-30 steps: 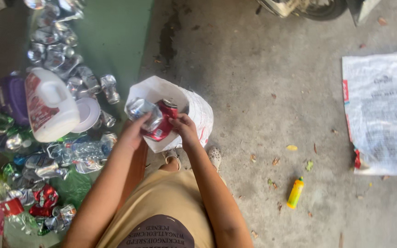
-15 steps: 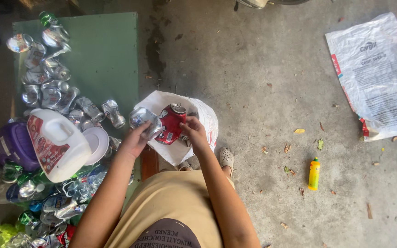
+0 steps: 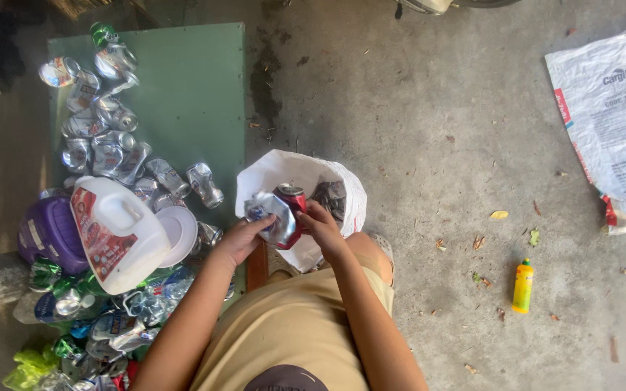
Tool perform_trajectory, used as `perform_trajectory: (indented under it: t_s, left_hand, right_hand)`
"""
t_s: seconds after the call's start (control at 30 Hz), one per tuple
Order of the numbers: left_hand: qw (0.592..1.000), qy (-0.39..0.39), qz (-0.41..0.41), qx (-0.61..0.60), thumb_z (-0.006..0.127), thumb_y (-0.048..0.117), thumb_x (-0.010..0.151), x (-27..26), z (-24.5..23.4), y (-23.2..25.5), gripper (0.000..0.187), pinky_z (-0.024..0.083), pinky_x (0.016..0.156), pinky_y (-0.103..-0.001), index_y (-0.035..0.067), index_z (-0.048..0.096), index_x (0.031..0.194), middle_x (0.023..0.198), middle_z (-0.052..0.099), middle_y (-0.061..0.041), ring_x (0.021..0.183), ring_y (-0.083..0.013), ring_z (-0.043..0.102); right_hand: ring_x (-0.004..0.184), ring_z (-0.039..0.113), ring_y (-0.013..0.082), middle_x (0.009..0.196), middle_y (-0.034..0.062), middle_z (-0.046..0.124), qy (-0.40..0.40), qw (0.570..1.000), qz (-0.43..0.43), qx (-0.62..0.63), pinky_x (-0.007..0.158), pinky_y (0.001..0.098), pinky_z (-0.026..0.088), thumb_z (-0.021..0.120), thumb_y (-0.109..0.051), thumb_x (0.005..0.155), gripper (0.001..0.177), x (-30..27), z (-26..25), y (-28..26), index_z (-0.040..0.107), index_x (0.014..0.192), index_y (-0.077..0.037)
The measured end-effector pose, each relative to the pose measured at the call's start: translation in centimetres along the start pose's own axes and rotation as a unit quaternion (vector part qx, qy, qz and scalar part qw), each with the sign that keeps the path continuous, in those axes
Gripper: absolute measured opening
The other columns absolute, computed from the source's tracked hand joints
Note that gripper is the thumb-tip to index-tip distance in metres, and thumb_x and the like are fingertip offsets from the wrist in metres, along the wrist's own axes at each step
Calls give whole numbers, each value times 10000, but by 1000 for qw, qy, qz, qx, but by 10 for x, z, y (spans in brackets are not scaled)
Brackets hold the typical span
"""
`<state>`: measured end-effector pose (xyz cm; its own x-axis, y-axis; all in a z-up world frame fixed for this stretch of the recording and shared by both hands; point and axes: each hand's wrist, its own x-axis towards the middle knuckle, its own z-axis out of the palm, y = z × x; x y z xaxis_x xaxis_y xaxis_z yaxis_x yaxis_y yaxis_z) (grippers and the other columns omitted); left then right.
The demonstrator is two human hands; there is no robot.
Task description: The person picks up crushed aluminum cans from a table and places them into a white bag by hand, while organizing other plastic bottles and detergent jugs in the workspace.
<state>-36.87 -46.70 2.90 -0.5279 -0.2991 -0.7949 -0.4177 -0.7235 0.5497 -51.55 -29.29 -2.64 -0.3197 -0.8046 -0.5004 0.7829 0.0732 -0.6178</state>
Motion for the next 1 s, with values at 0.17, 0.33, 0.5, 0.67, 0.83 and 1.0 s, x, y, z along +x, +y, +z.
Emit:
perform_trajectory:
  t_s: [0.17,0.33,0.5,0.67,0.83,1.0]
  left_hand:
    - [989,79,26,-124,766,248,870,33,-19,-5,413,523,994,-410,63,660,1224,1164,731,-81,1109,-237,671]
    - [961,204,84,-165,752,256,912,68,-32,-30,414,564,919,-401,55,639,1256,1165,714,-98,1064,-246,683]
    - [952,266,46,-145,736,239,867,77,2,-58,439,596,819,-393,73,640,1262,1152,731,-101,992,-236,723]
    - [944,317,86,16,741,207,888,62,33,-99,441,559,886,-380,52,647,1290,1175,735,-96,1016,-208,717]
    - [948,299,40,99,622,285,974,35,76,-117,369,496,921,-361,114,715,1288,1216,740,-81,1118,-232,685]
    - [904,326,103,257,656,285,959,10,122,-109,400,461,1052,-366,139,638,1331,1368,664,-105,1334,-248,548]
  right_hand:
    - [928,659,258,1052,156,730,-10,967,16,-255,837,404,544,605,-301,1046,306,40,-18,0,669,1280,-114]
    - [1087,655,402,1374,210,566,-8,804,-41,-594,941,501,530,626,-345,964,355,68,-58,-21,676,1281,-195]
    - [1194,580,449,1482,245,457,-36,681,-81,-727,915,535,521,650,-301,897,360,80,-113,-22,677,1230,-167]
    - [1229,554,422,1409,183,514,-121,607,-46,-784,926,551,510,686,-273,839,467,71,-148,-25,637,1287,-150]
    - [1237,562,391,1408,168,553,-97,630,-78,-767,948,534,507,666,-272,876,333,72,-163,-31,697,1186,-154]
    - [1260,555,385,1403,168,572,-111,628,-84,-766,1036,540,439,664,-381,919,397,59,-160,-37,685,1241,-149]
